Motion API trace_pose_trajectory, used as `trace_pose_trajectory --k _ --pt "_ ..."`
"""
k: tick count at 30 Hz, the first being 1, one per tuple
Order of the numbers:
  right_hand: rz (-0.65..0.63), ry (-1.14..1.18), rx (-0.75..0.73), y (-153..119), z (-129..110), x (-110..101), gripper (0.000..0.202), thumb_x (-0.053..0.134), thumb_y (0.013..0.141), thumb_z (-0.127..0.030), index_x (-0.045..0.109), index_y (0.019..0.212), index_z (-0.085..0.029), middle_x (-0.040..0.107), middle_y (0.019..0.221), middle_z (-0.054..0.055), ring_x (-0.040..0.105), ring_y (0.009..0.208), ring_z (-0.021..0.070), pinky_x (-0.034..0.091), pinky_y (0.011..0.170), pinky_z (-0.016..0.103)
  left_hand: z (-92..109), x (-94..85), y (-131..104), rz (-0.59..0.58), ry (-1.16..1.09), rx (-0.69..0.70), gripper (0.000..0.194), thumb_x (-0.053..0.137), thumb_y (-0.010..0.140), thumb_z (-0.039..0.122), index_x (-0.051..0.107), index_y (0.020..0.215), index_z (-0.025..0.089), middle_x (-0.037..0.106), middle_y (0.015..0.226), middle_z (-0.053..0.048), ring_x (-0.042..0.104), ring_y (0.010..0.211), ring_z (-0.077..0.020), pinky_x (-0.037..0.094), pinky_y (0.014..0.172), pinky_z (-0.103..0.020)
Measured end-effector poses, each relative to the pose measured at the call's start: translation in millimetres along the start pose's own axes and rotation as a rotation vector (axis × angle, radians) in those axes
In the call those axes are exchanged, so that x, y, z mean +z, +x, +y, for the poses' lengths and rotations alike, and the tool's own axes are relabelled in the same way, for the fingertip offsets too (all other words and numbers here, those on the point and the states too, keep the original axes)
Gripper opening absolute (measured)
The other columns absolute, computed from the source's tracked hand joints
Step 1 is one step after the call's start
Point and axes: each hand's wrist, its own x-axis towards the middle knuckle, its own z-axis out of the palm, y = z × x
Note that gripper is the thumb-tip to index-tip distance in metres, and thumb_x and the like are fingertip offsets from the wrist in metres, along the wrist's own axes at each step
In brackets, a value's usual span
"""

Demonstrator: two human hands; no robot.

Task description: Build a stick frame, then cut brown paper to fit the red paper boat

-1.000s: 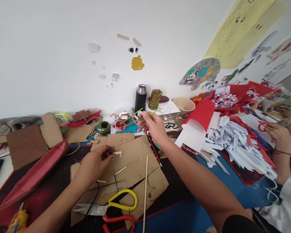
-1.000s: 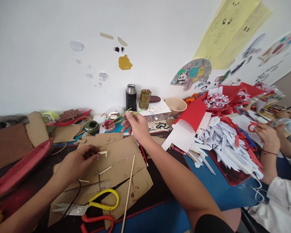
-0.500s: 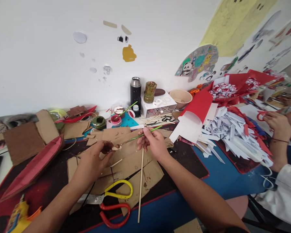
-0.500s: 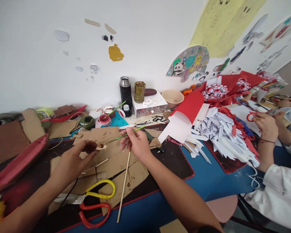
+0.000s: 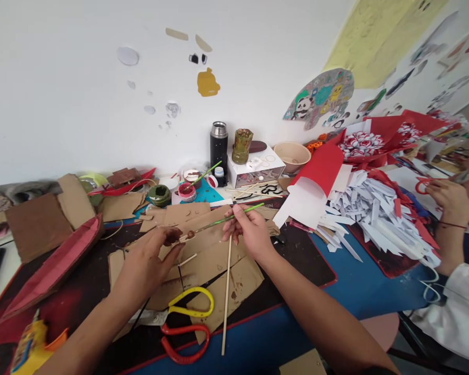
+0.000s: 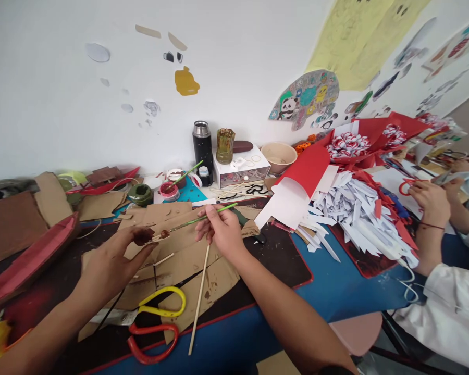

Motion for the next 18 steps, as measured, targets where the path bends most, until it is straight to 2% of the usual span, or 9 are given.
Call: trace_pose_trajectory --k 3,9,15,18 --pt "-0.016 -0.021 0.006 -0.3 -0.1 3.9 0.063 0.076 0.086 -0.082 0.069 0.091 -0.019 0.075 0.068 0.003 0.073 0.050 0.0170 0.042 0.038 0.019 2.0 1.3 0.2 0.000 -0.008 -0.024 0.023 0.062 0.101 0.046 0.070 0.107 0.026 0.080 0.093 -0.005 0.077 0.084 -0.0247 0.062 0.079 -0.036" --pt "0.057 -0.010 -0.005 2.5 2.6 -1.1 0.062 0.079 0.084 -0.080 0.068 0.090 -0.019 0.075 0.067 0.004 0.070 0.045 0.0164 0.040 0.036 0.020 2.5 -6.8 -0.7 -0.049 -0.013 -0.112 0.026 0.064 0.097 0.048 0.070 0.110 0.027 0.081 0.098 -0.006 0.078 0.088 -0.0268 0.063 0.084 -0.038" --pt "-0.019 -0.023 0.005 -1.4 1.1 3.5 0.062 0.076 0.088 -0.081 0.069 0.091 -0.019 0.075 0.069 0.004 0.072 0.049 0.0169 0.042 0.037 0.020 6.9 -6.5 1.1 -0.055 -0.022 -0.100 0.024 0.064 0.097 0.048 0.070 0.108 0.027 0.081 0.096 -0.007 0.078 0.087 -0.0274 0.063 0.084 -0.039" --pt "-0.002 -0.021 -0.001 -1.7 2.2 3.2 0.062 0.076 0.087 -0.081 0.069 0.091 -0.019 0.075 0.068 0.003 0.072 0.048 0.0163 0.041 0.037 0.019 8.9 -8.0 1.1 -0.044 -0.012 -0.101 0.024 0.064 0.097 0.048 0.070 0.108 0.028 0.081 0.097 -0.006 0.079 0.089 -0.0273 0.063 0.085 -0.039"
